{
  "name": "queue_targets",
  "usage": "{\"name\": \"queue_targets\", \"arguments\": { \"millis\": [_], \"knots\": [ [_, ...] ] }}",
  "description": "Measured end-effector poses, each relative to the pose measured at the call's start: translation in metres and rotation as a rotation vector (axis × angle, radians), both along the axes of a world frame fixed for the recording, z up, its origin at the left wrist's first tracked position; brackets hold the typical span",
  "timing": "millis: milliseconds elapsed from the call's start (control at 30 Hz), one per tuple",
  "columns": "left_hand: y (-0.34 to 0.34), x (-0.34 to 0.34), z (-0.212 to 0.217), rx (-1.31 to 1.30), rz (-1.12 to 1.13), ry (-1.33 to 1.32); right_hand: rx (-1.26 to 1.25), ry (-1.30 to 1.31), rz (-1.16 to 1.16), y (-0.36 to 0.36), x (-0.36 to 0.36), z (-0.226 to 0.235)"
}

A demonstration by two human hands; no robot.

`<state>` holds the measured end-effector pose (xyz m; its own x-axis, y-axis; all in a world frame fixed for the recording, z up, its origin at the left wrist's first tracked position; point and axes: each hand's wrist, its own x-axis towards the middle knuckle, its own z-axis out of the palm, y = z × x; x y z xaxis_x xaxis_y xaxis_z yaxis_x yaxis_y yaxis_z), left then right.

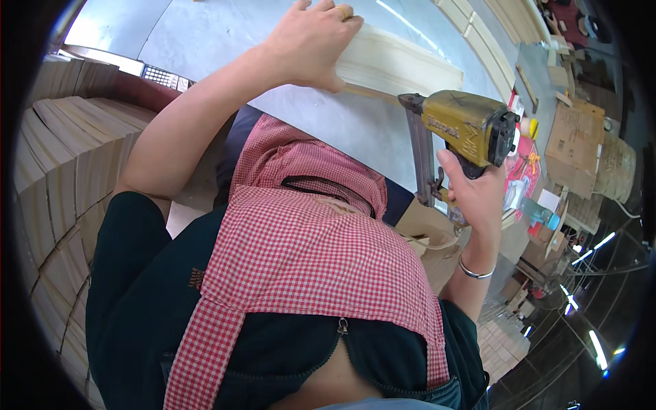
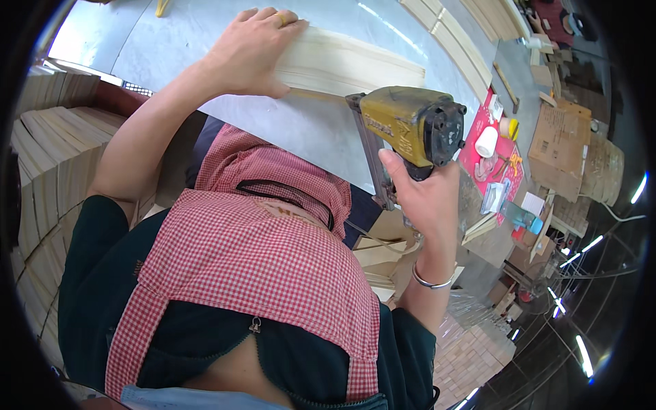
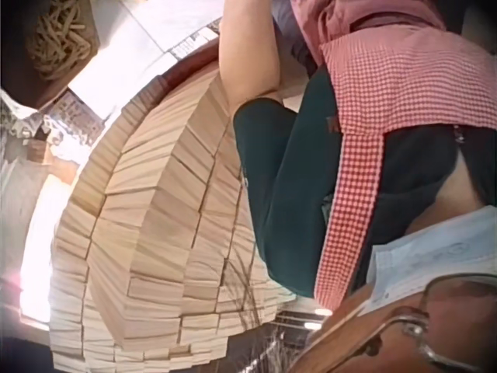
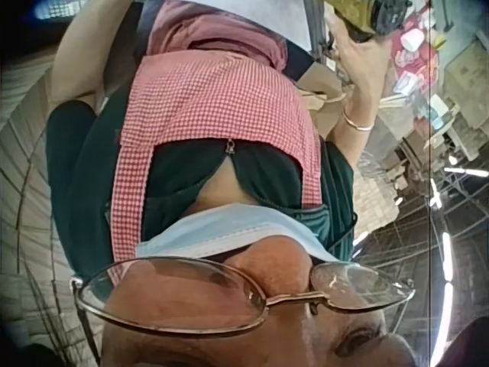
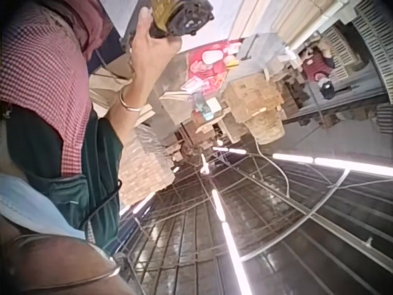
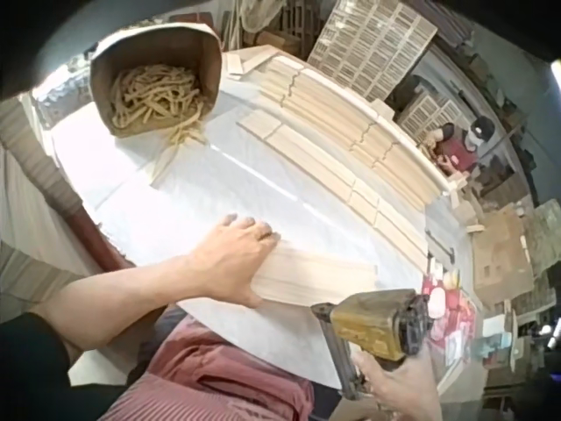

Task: Assembling wooden boxes by gluing panels together and securing them with a pneumatic nail gun.

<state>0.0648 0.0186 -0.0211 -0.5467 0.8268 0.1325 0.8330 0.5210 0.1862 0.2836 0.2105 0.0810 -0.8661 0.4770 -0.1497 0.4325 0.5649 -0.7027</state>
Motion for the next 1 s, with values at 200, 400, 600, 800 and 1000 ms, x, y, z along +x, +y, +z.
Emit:
{"name": "queue_targets", "arguments": {
  "millis": [200,400,600,800,1000],
  "knots": [
    [-0.004,-0.006,-0.006,0.08,-0.037,-0.031,-0.015,-0.051,0.003,-0.009,-0.009,0.001],
    [-0.003,-0.007,-0.014,0.192,-0.072,-0.036,-0.064,-0.141,-0.082,-0.017,-0.012,0.007],
    [-0.005,-0.008,-0.019,0.258,-0.07,-0.042,-0.098,-0.141,-0.232,-0.031,-0.008,0.001],
    [-0.02,-0.006,-0.039,0.455,-0.044,-0.091,0.033,-0.072,-0.111,-0.033,-0.01,0.0],
    [-0.056,-0.006,-0.07,0.612,0.03,-0.485,0.024,-0.064,-0.028,-0.058,-0.021,0.007]
  ]
}}
